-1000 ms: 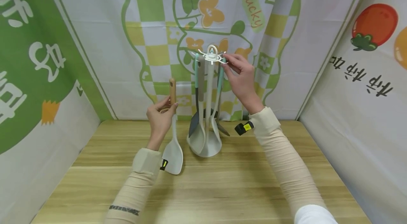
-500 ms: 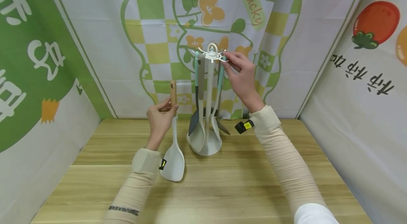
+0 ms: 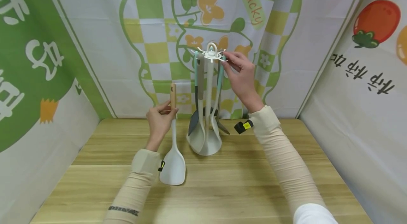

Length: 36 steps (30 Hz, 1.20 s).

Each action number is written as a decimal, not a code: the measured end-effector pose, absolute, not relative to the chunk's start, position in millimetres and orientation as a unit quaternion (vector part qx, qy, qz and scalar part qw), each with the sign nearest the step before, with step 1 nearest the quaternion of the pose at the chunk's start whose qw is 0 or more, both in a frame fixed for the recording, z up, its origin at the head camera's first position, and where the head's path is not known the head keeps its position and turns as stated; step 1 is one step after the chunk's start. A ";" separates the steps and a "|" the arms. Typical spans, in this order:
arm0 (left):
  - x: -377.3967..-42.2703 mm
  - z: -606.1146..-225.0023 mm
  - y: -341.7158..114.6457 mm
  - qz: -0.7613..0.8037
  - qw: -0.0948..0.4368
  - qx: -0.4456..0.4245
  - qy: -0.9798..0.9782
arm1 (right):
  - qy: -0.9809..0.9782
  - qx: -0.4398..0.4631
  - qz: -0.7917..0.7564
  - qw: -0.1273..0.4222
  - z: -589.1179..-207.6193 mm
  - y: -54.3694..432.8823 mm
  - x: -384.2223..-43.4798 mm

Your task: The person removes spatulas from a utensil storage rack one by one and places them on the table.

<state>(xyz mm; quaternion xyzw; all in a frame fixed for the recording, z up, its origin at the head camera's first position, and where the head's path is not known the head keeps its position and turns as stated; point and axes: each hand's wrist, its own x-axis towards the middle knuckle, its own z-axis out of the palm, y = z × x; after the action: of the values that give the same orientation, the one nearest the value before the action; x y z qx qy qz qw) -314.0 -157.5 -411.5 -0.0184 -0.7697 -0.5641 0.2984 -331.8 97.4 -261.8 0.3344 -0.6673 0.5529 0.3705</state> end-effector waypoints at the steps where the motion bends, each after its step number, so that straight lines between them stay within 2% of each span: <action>1: -314.1 -411.9 -157.4 -0.560 0.298 -0.017 -0.773 | -0.668 0.334 0.551 0.371 -261.8 97.4 -331.5; 19: -328.0 -438.4 -160.7 -0.548 0.273 -0.010 -0.791 | -0.667 0.336 0.545 0.381 -261.8 97.6 -331.9; 27: -330.7 -448.1 -163.9 -0.533 0.260 0.000 -0.805 | -0.658 0.340 0.552 0.382 -276.3 103.3 -358.4; 36: -333.9 -456.1 -163.7 -0.526 0.242 -0.015 -0.815 | -0.651 0.352 0.553 0.383 -278.0 104.1 -361.2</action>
<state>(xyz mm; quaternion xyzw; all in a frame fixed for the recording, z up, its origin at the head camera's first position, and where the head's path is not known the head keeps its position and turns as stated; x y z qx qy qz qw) -333.9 -163.7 -456.1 -0.0151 -0.8155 -0.5255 0.2420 -361.2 104.1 -278.0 0.3519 -0.6509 0.5529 0.3832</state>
